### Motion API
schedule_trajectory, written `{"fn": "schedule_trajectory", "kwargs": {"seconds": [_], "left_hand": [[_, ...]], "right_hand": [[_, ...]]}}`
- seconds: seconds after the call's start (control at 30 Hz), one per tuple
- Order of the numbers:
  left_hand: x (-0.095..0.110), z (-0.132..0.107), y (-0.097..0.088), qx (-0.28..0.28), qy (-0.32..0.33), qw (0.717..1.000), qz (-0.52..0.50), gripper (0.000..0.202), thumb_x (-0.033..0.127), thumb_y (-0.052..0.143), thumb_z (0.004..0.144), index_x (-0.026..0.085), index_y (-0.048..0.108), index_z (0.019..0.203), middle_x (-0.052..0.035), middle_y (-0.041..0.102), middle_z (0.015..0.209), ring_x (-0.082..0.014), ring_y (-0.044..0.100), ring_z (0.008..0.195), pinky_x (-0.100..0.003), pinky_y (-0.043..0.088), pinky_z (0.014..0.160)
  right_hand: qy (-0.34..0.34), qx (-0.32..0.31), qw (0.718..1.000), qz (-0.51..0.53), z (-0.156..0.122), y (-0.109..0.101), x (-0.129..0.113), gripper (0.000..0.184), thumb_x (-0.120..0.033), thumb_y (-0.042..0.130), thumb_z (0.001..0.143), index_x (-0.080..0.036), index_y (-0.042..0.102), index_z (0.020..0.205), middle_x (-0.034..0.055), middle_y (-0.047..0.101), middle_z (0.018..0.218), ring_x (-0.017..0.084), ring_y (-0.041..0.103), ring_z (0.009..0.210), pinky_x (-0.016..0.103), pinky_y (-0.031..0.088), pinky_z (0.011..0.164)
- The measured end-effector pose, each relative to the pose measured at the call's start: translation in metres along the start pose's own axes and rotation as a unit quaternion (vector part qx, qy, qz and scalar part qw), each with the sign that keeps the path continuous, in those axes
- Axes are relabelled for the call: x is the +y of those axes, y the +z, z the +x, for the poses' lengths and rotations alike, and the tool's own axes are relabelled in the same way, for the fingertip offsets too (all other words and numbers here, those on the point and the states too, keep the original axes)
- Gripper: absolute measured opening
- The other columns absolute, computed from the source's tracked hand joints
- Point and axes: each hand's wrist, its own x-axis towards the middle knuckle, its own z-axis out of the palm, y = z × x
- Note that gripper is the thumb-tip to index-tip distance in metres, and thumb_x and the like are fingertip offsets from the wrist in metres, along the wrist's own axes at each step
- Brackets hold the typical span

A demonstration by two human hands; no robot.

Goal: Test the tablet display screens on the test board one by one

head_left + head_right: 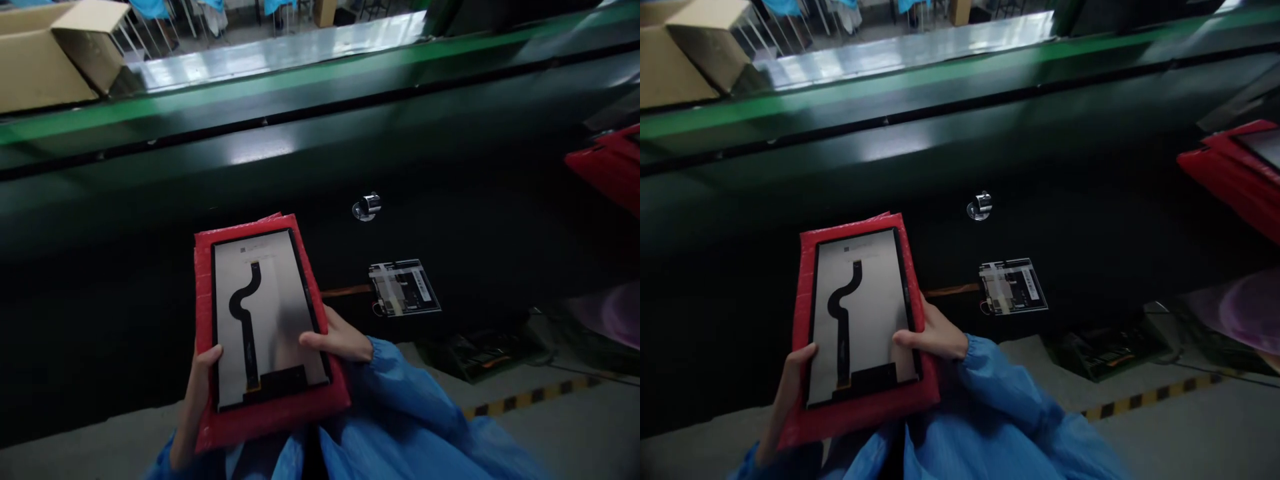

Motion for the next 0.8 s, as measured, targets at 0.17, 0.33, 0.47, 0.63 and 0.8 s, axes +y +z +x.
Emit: {"fn": "schedule_trajectory", "kwargs": {"seconds": [0.17,0.33,0.47,0.63,0.8], "left_hand": [[0.034,-0.021,-0.024,0.040,0.277,0.921,0.270,0.040,0.046,0.070,0.076,0.026,0.066,0.111,-0.0039,0.052,0.144,-0.0367,0.051,0.128,-0.051,0.045,0.106],[0.073,-0.049,-0.022,0.150,0.545,0.720,0.403,0.028,0.037,0.048,0.094,0.037,0.063,0.118,0.0064,0.053,0.141,-0.0274,0.046,0.134,-0.049,0.033,0.116],[0.089,-0.021,0.028,-0.049,0.625,0.577,0.524,0.047,0.038,0.049,0.096,0.020,0.051,0.139,-0.0077,0.045,0.151,-0.0290,0.031,0.145,-0.051,0.023,0.120],[0.095,0.014,0.054,-0.109,0.661,0.488,0.560,0.051,0.039,0.055,0.095,0.011,0.052,0.138,-0.0120,0.045,0.151,-0.0297,0.021,0.148,-0.053,0.012,0.123],[0.091,0.013,0.040,-0.180,0.671,0.540,0.475,0.028,0.026,0.062,0.092,0.022,0.067,0.119,-0.0070,0.052,0.146,-0.0281,0.034,0.144,-0.050,0.029,0.120]], "right_hand": [[0.041,0.049,0.950,-0.305,-0.019,-0.053,-0.057,0.052,-0.063,0.053,0.088,-0.022,0.067,0.115,0.0043,0.072,0.081,0.020,0.066,0.063,0.032,0.051,0.061],[-0.009,0.095,0.889,-0.447,-0.026,-0.093,-0.047,0.042,-0.053,0.060,0.086,-0.022,0.066,0.113,0.0054,0.072,0.098,0.016,0.063,0.062,0.030,0.049,0.059],[0.037,0.027,0.879,-0.475,-0.009,-0.094,-0.011,0.041,-0.048,0.057,0.089,-0.017,0.063,0.115,0.0102,0.068,0.110,0.024,0.067,0.085,0.036,0.050,0.071],[0.010,-0.035,0.930,-0.367,-0.012,-0.111,-0.001,0.029,-0.042,0.051,0.094,-0.018,0.066,0.089,0.0053,0.065,0.084,0.018,0.061,0.074,0.030,0.046,0.065],[-0.012,0.003,0.995,-0.097,-0.030,-0.124,-0.003,0.029,-0.046,0.056,0.093,-0.018,0.063,0.090,0.0022,0.057,0.080,0.012,0.054,0.065,0.023,0.045,0.055]]}}
